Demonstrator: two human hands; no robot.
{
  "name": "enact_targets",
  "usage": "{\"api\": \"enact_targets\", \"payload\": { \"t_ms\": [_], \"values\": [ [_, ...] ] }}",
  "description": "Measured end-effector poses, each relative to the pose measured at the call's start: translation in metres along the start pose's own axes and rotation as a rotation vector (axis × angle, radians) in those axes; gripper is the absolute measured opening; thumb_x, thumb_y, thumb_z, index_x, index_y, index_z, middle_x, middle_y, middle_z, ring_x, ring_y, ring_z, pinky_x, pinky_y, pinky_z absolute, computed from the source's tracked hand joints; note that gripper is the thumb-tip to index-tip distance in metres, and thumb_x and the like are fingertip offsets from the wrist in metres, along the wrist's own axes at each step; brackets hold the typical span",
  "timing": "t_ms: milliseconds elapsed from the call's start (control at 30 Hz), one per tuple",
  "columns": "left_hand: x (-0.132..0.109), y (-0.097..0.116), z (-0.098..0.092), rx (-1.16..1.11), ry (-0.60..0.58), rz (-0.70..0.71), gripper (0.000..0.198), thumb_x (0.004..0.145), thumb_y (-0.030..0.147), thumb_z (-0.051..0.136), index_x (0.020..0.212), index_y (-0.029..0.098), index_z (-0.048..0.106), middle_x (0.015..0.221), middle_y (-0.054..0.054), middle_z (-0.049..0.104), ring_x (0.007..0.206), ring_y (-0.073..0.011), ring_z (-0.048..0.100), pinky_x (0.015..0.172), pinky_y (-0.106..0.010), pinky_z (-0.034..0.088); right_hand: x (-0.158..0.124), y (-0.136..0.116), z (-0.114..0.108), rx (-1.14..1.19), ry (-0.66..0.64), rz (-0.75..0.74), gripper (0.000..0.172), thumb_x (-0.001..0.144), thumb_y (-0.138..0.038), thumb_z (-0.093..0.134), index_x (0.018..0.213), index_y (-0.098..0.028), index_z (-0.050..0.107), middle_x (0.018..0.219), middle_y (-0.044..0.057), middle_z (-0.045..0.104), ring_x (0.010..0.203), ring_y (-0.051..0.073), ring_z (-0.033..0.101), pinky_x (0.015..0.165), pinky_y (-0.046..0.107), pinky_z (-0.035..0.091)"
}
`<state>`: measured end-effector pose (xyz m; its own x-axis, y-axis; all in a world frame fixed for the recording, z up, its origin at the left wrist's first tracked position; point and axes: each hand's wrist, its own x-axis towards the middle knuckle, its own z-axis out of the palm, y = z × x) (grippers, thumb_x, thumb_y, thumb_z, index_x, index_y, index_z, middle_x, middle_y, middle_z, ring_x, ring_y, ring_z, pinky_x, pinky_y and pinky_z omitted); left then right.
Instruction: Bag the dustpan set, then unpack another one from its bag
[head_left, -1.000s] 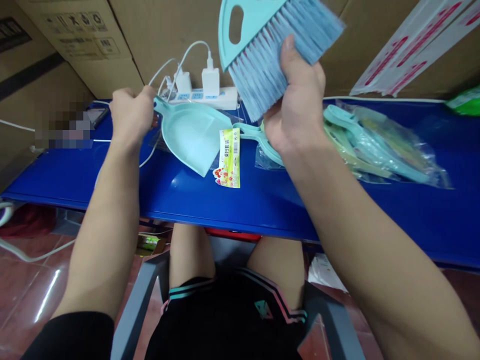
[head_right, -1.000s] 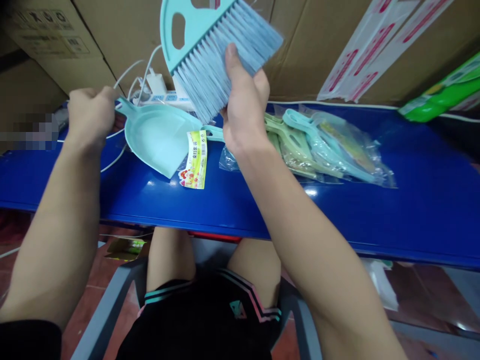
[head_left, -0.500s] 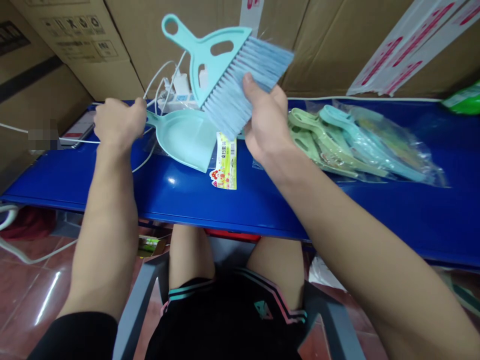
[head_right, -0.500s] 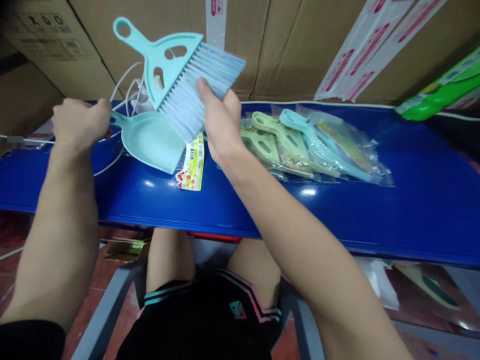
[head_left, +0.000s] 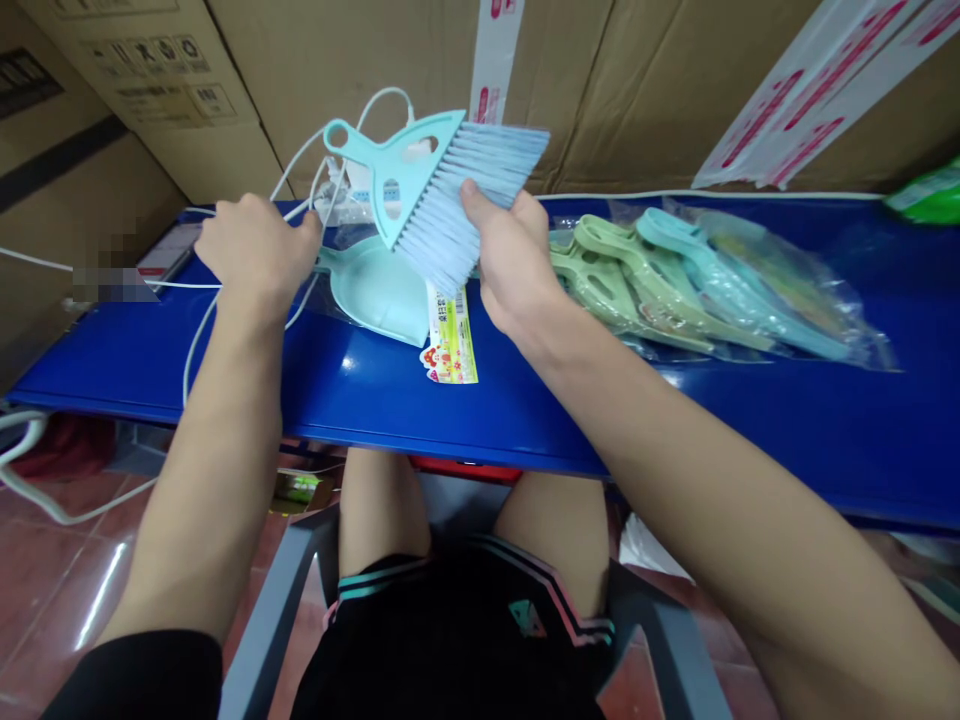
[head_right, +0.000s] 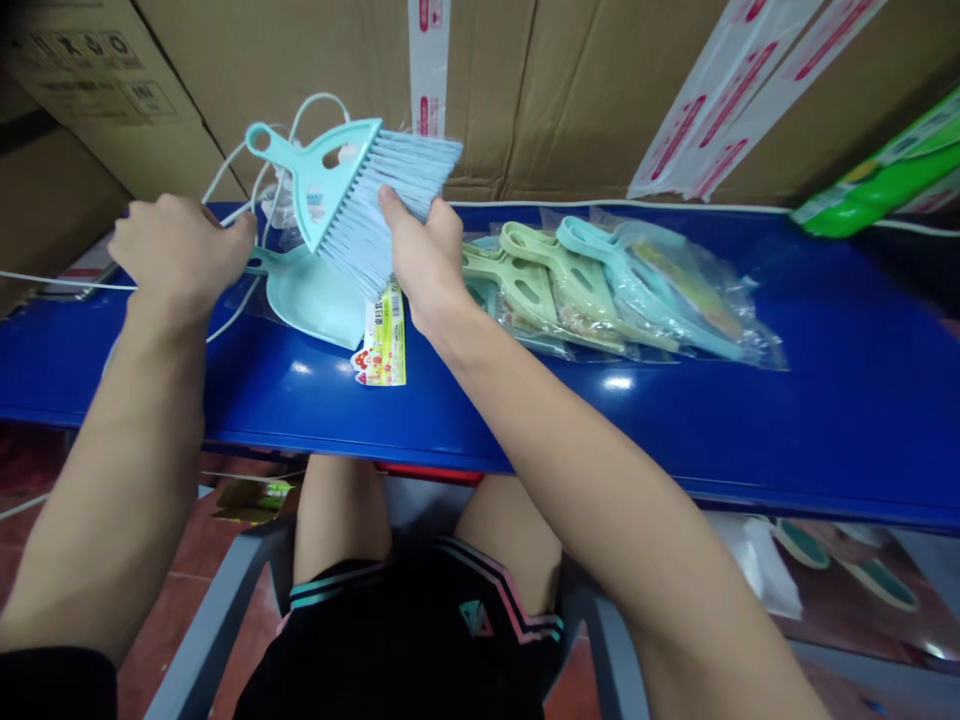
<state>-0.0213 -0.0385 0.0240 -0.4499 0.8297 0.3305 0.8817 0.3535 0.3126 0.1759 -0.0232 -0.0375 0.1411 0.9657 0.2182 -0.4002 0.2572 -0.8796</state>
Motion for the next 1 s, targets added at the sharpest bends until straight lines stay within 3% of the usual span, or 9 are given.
{"api": "enact_targets", "payload": {
  "t_ms": [133,200,300,400,633,1000],
  "values": [
    [-0.008,0.006,-0.003,0.041,0.074,0.125,0.052,0.098,0.045,0.053,0.127,0.01,0.079,0.132,-0.02,0.076,0.131,-0.0453,0.066,0.113,-0.058,0.051,-0.002,-0.005,0.005,-0.035,0.067,0.026,0.013,0.09,-0.022,0.072,0.098,-0.03,0.065,0.095,-0.005,0.078,0.105,0.017,0.074,0.111,0.037,0.061],
    [-0.009,0.006,0.0,-0.018,0.001,0.291,0.052,0.097,0.045,0.049,0.127,0.015,0.079,0.13,-0.014,0.078,0.13,-0.0386,0.068,0.115,-0.05,0.051,-0.003,-0.008,0.007,-0.049,0.094,0.041,0.012,0.09,-0.02,0.07,0.094,-0.03,0.066,0.094,-0.006,0.078,0.106,0.016,0.075,0.112,0.037,0.06],
    [-0.006,0.004,0.011,-0.095,-0.176,0.56,0.063,0.095,0.053,0.043,0.137,0.018,0.073,0.144,-0.008,0.074,0.136,-0.0307,0.063,0.122,-0.041,0.045,-0.003,-0.012,0.005,-0.068,0.103,0.049,0.012,0.09,-0.019,0.07,0.089,-0.031,0.065,0.095,-0.007,0.078,0.106,0.017,0.075,0.11,0.038,0.061],
    [-0.002,0.002,0.021,-0.106,-0.335,0.704,0.079,0.092,0.061,0.039,0.15,0.015,0.065,0.156,-0.007,0.066,0.142,-0.032,0.058,0.125,-0.043,0.042,-0.001,-0.014,0.002,-0.087,0.111,0.051,0.012,0.091,-0.018,0.068,0.09,-0.029,0.065,0.095,-0.006,0.078,0.105,0.017,0.075,0.108,0.038,0.061],
    [0.003,0.0,0.024,-0.009,-0.455,0.751,0.083,0.09,0.058,0.047,0.158,0.013,0.059,0.158,-0.012,0.063,0.139,-0.0379,0.059,0.122,-0.052,0.045,0.004,-0.015,-0.005,-0.111,0.118,0.038,0.016,0.092,-0.015,0.068,0.084,-0.029,0.063,0.093,-0.006,0.078,0.104,0.016,0.074,0.109,0.037,0.06],
    [-0.001,0.003,0.017,0.1,-0.461,0.733,0.067,0.094,0.04,0.056,0.156,0.015,0.059,0.15,-0.016,0.068,0.139,-0.0415,0.063,0.12,-0.056,0.048,-0.004,-0.03,0.002,-0.122,0.157,0.078,0.019,0.096,-0.009,0.063,0.083,-0.022,0.065,0.091,-0.003,0.076,0.099,0.016,0.075,0.108,0.038,0.061]
  ]
}}
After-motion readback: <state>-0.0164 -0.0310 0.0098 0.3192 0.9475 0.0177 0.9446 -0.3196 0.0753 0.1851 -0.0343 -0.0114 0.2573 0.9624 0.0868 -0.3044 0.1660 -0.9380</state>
